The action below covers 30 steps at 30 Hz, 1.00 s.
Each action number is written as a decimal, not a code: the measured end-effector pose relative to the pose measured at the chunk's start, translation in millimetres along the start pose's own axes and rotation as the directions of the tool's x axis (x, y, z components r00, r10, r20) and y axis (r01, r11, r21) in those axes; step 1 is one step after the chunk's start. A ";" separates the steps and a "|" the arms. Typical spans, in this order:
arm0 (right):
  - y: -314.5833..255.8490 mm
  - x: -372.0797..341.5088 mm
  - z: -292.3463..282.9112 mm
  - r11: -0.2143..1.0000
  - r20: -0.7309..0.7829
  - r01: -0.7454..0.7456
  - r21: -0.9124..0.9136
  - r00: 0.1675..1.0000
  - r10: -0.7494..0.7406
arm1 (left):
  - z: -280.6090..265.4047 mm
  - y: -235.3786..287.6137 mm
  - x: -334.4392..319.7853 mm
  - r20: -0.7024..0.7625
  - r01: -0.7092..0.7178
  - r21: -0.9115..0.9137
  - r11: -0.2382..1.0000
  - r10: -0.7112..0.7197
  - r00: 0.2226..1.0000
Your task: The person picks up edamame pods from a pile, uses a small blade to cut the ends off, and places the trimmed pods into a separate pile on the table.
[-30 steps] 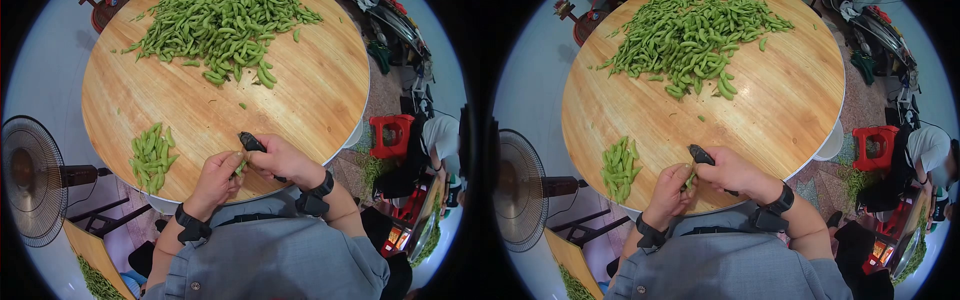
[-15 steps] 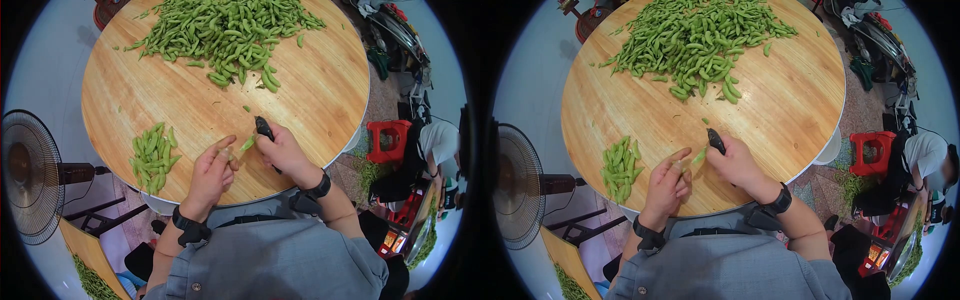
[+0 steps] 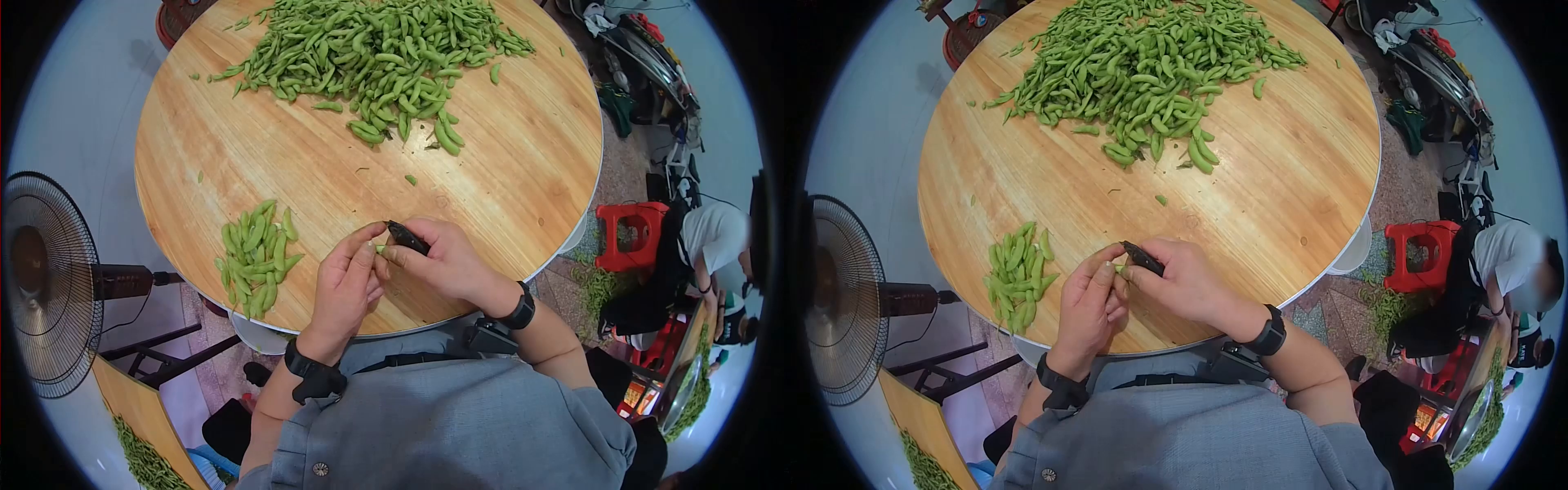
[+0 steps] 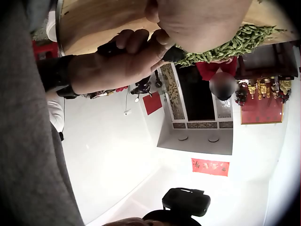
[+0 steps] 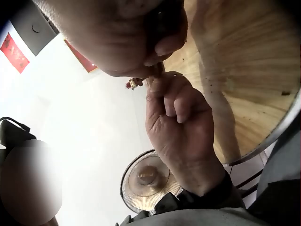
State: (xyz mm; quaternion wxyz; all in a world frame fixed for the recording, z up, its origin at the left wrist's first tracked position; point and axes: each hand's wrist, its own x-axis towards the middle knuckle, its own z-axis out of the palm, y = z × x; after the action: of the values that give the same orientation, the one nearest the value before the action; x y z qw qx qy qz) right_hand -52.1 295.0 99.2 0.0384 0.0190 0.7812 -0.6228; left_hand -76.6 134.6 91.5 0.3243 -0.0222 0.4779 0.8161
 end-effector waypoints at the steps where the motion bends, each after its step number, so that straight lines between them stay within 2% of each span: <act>1: -2.5 -0.4 -1.3 1.000 0.005 -0.011 -0.003 1.000 0.011 | 0.3 0.8 -0.2 0.002 -0.001 -0.003 1.000 0.001 1.000; 3: -3.8 -1.2 -5.0 0.999 0.000 -0.051 0.000 0.999 0.051 | 1.1 2.0 0.6 -0.059 -0.070 -0.024 0.997 0.069 0.996; 5: -3.7 -1.0 -5.5 0.996 -0.007 -0.093 0.006 0.996 0.093 | -2.5 2.9 -0.6 -0.101 -0.058 -0.004 0.998 0.057 0.993; 7: -2.1 0.4 -1.3 0.935 -0.140 0.130 -0.330 0.973 -0.185 | -2.0 4.2 -2.5 -0.138 -0.042 0.017 0.999 0.044 0.989; 8: -2.1 0.6 2.3 0.933 -0.146 0.128 -0.336 0.972 -0.186 | 1.9 6.8 -3.6 -0.123 -0.004 0.088 0.996 0.015 0.992; 10: -2.4 1.0 10.6 0.845 -0.002 0.343 -0.410 0.926 -0.377 | 2.8 1.0 -2.2 -0.089 0.034 0.161 0.986 -0.020 0.996; 11: -1.6 3.2 12.3 0.843 -0.014 0.336 -0.421 0.927 -0.376 | -3.7 -9.5 0.0 -0.073 -0.070 0.244 0.967 0.091 0.993; 12: -0.5 6.1 14.1 0.866 0.031 0.368 -0.337 0.924 -0.381 | -3.8 -11.3 1.6 -0.049 -0.174 0.323 0.930 0.200 0.979; 13: -0.3 8.4 15.1 0.884 0.076 0.396 -0.248 0.918 -0.389 | -3.6 -10.1 0.6 -0.036 -0.175 0.324 0.930 0.197 0.980; 14: -3.9 10.1 14.2 0.959 0.126 0.266 -0.096 0.959 -0.253 | -2.6 -6.1 -2.4 -0.078 -0.143 0.340 0.929 0.179 0.981; 15: -3.0 12.1 17.8 0.959 0.118 0.265 -0.098 0.960 -0.253 | -0.3 -0.2 -4.9 -0.122 -0.109 0.356 0.928 0.162 0.979; 16: -0.7 14.8 23.9 0.993 0.139 0.100 0.057 0.985 -0.107 | 1.6 4.6 -6.2 -0.119 -0.108 0.357 0.928 0.160 0.980; 17: 0.0 18.0 29.3 0.976 0.185 -0.073 0.206 0.982 0.035 | 3.6 9.3 -6.5 -0.256 -0.047 0.247 0.968 0.112 0.960; 18: -4.5 22.3 32.1 0.976 0.183 -0.071 0.207 0.983 0.033 | 3.9 12.4 -6.1 -0.383 -0.001 0.127 0.992 0.050 0.922; 19: -11.7 28.1 33.1 0.989 0.136 -0.029 0.147 0.991 0.009 | -1.4 11.9 -5.4 -0.382 -0.003 0.130 0.991 0.053 0.923; 21: -14.1 38.8 38.2 0.996 0.087 0.007 0.090 0.996 -0.015 | -18.8 7.4 -6.4 -0.309 -0.105 -0.059 0.993 0.082 0.947; 22: -10.2 43.9 42.2 0.987 0.082 0.108 -0.116 0.992 -0.099 | -22.9 7.0 -7.8 -0.308 -0.102 -0.057 0.993 0.080 0.948; 23: -8.0 47.6 43.4 0.926 0.095 0.203 -0.317 0.979 -0.182 | -26.4 7.1 -9.1 -0.351 -0.158 -0.083 0.984 0.120 0.929; 24: -7.7 49.4 40.2 0.926 0.091 0.203 -0.318 0.979 -0.183 | -28.3 7.6 -9.6 -0.393 -0.217 -0.107 0.970 0.159 0.906; 26: -6.7 51.1 26.6 0.841 0.051 0.296 -0.453 0.950 -0.307 | -28.8 11.3 -11.8 -0.397 -0.210 -0.106 0.972 0.152 0.905; 28: -4.1 53.2 -4.3 0.830 -0.168 0.190 -0.525 0.932 -0.320 | -26.8 14.1 -12.8 -0.407 -0.208 -0.114 0.971 0.145 0.902; 30: 5.0 54.7 -36.5 0.727 -0.392 -0.002 -0.687 0.843 -0.368 | -20.5 13.9 -11.9 -0.310 -0.112 -0.156 0.981 0.059 0.949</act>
State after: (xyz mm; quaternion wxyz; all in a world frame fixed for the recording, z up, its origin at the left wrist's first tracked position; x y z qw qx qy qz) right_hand -107.5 330.7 97.9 -0.2266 0.0853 0.9299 -0.2770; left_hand -80.5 107.7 95.2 0.2080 -0.1548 0.4505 0.8543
